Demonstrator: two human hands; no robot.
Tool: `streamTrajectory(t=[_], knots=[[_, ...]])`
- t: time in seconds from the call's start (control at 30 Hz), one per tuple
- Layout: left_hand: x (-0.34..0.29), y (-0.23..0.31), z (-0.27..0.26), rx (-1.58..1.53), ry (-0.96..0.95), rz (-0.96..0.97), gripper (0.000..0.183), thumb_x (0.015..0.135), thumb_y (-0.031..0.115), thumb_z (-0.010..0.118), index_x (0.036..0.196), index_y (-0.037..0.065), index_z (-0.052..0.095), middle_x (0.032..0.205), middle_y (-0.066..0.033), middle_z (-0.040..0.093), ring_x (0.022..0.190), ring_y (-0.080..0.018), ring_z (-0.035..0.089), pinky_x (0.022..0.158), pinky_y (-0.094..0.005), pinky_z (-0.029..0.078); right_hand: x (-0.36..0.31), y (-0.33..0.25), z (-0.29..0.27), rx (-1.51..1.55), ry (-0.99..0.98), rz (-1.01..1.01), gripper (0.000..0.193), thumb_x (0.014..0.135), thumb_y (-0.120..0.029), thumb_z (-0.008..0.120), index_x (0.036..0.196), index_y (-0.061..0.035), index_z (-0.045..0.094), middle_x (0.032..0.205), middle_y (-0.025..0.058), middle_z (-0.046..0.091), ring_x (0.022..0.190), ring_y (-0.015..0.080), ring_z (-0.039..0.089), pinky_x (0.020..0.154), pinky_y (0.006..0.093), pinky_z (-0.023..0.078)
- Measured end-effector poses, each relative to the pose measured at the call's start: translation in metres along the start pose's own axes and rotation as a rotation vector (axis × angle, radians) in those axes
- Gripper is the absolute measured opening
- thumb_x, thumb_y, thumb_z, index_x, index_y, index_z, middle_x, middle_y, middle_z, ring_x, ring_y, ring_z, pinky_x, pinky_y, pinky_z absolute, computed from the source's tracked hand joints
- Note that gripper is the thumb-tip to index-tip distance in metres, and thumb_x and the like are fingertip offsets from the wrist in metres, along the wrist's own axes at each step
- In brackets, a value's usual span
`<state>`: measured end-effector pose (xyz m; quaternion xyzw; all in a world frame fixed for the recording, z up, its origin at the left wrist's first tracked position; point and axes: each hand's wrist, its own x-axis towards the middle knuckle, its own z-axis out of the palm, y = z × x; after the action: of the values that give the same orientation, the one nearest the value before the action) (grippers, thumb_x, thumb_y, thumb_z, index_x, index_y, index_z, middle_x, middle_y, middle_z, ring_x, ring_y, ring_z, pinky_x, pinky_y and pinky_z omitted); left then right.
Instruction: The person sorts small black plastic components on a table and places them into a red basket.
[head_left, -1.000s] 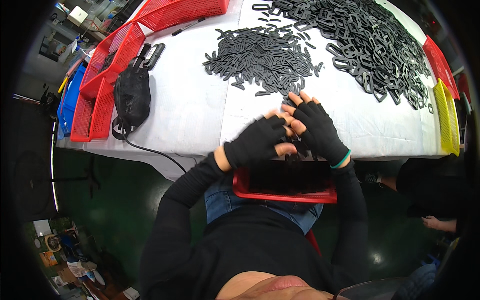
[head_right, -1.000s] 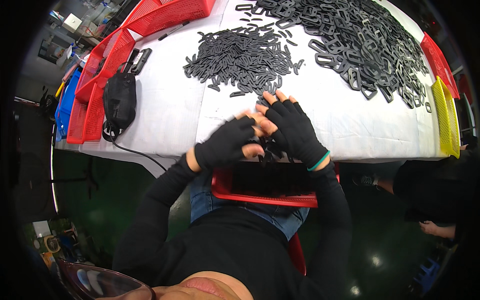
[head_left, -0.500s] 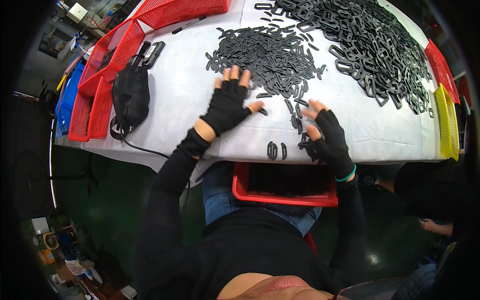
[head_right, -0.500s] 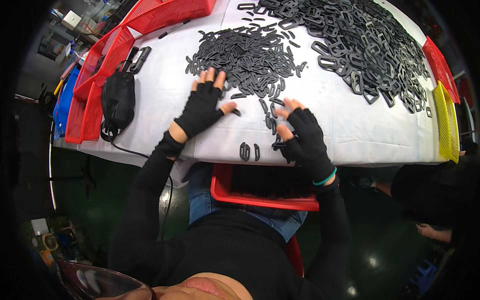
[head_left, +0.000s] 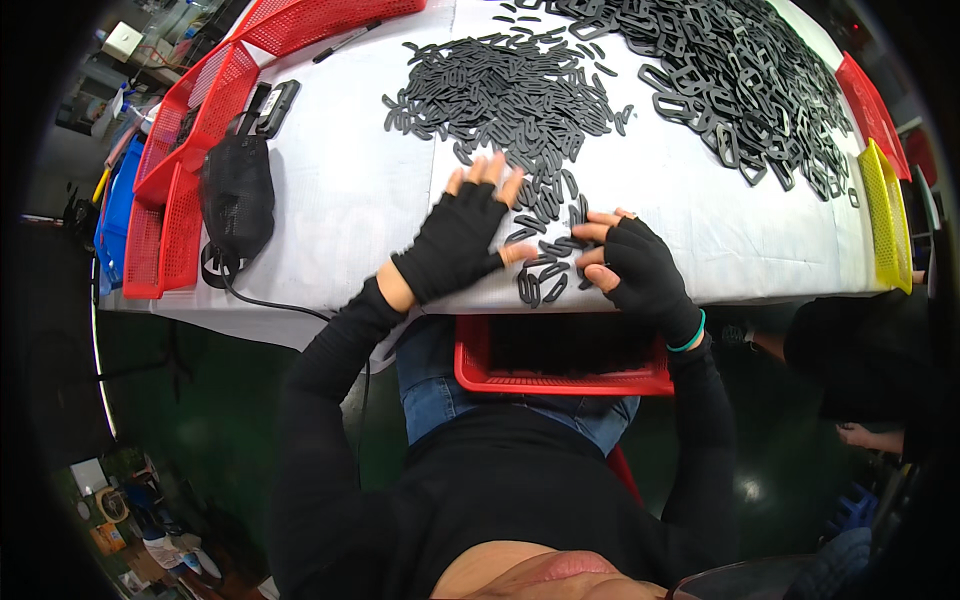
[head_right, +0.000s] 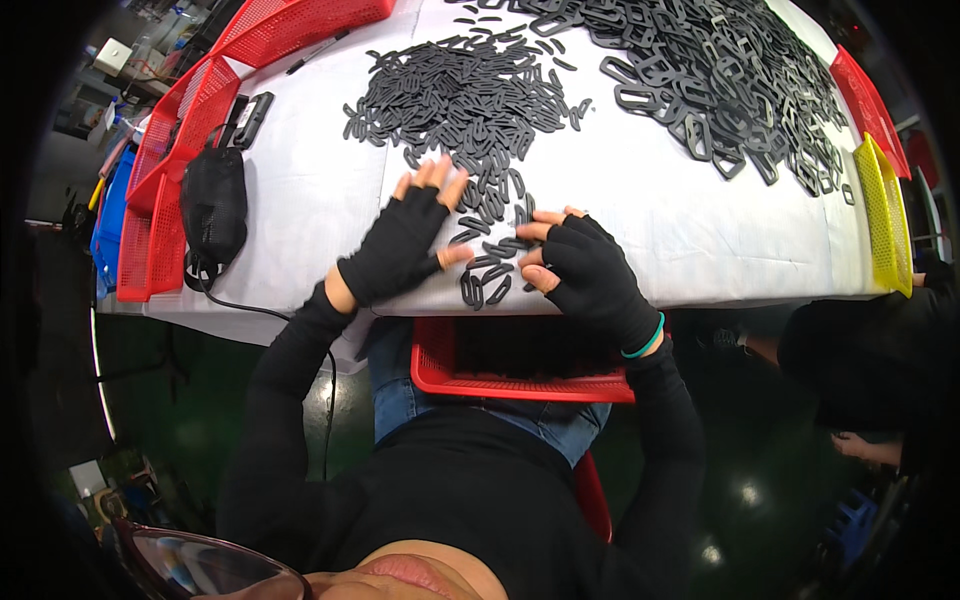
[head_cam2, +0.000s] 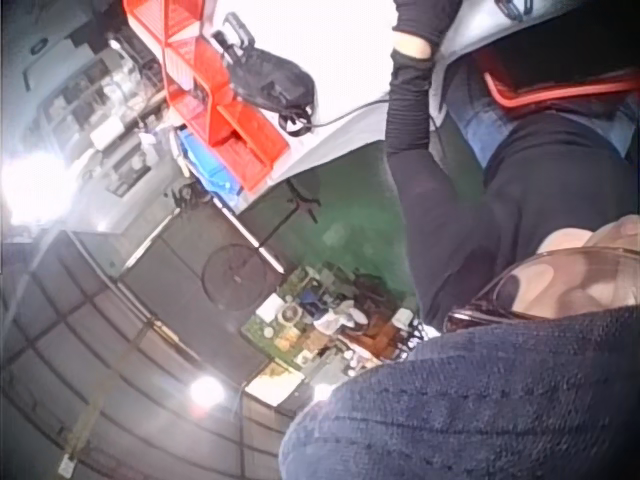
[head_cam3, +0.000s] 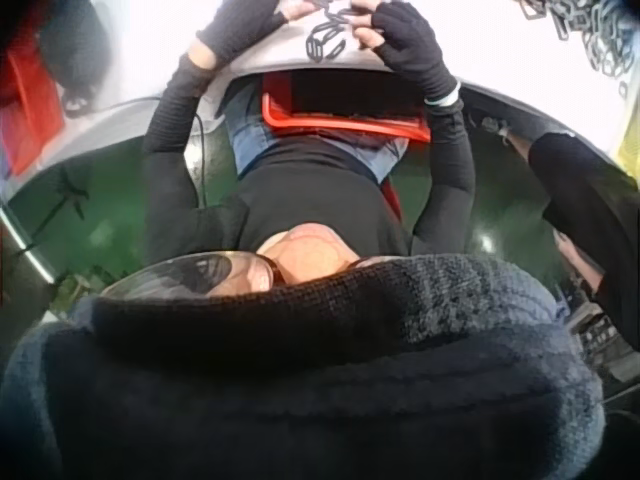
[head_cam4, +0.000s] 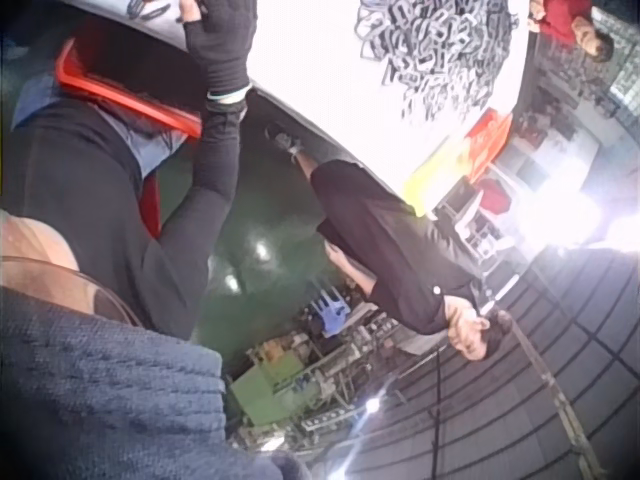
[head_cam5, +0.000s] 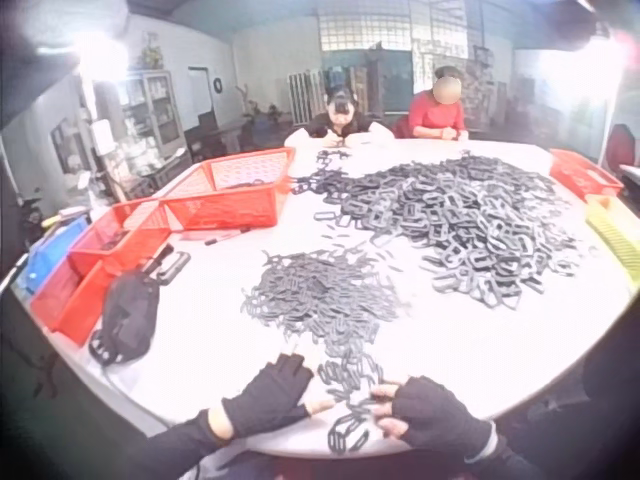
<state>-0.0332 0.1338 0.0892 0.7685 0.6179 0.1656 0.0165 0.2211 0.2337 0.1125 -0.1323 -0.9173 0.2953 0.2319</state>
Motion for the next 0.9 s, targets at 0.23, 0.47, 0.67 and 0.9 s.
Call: streamTrajectory(t=[0.23,0.47,0.67,0.9], knots=[[-0.02,0.069,0.003,-0.121,-0.107,0.183,0.101,0.075,0.071,0.054,0.145,0.002,0.029,0.146,-0.0294,0.027,0.137,-0.0448,0.026,0.111,-0.0541,0.021,0.004,-0.01,0.002,0.141,0.213,0.185,0.021,0.086,-0.018,0.061,0.099,-0.003,0.067,0.113,0.0166,0.062,0.105,0.0331,0.057,0.095,0.0424,0.041],[0.013,0.028,-0.011,-0.332,0.11,0.275,0.053,0.082,0.039,0.07,0.121,0.008,0.051,0.142,-0.0176,0.04,0.135,-0.0406,0.031,0.11,-0.0499,0.025,0.021,0.018,0.013,-0.019,0.149,0.024,0.026,0.089,-0.024,0.059,0.108,-0.0066,0.064,0.11,0.0114,0.063,0.113,0.0322,0.055,0.1,0.0428,0.038],[0.07,-0.033,0.015,0.178,0.203,-0.143,0.081,0.088,0.06,0.05,0.144,0.003,0.03,0.146,-0.027,0.029,0.137,-0.0438,0.025,0.112,-0.0525,0.016,0.074,0.083,0.008,-0.497,0.32,0.217,0.071,0.087,-0.047,0.06,0.14,-0.0043,0.039,0.136,0.0305,0.042,0.128,0.0417,0.04,0.106,0.0461,0.031],[0.047,0.01,0.016,-0.026,0.046,0.157,0.078,0.088,0.056,0.053,0.144,0.005,0.031,0.147,-0.0232,0.029,0.139,-0.0408,0.024,0.113,-0.0528,0.016,0.064,0.078,0.012,-0.519,0.141,0.055,0.047,0.091,-0.038,0.055,0.134,-0.0202,0.05,0.138,0.0214,0.046,0.129,0.0406,0.04,0.108,0.048,0.029]])
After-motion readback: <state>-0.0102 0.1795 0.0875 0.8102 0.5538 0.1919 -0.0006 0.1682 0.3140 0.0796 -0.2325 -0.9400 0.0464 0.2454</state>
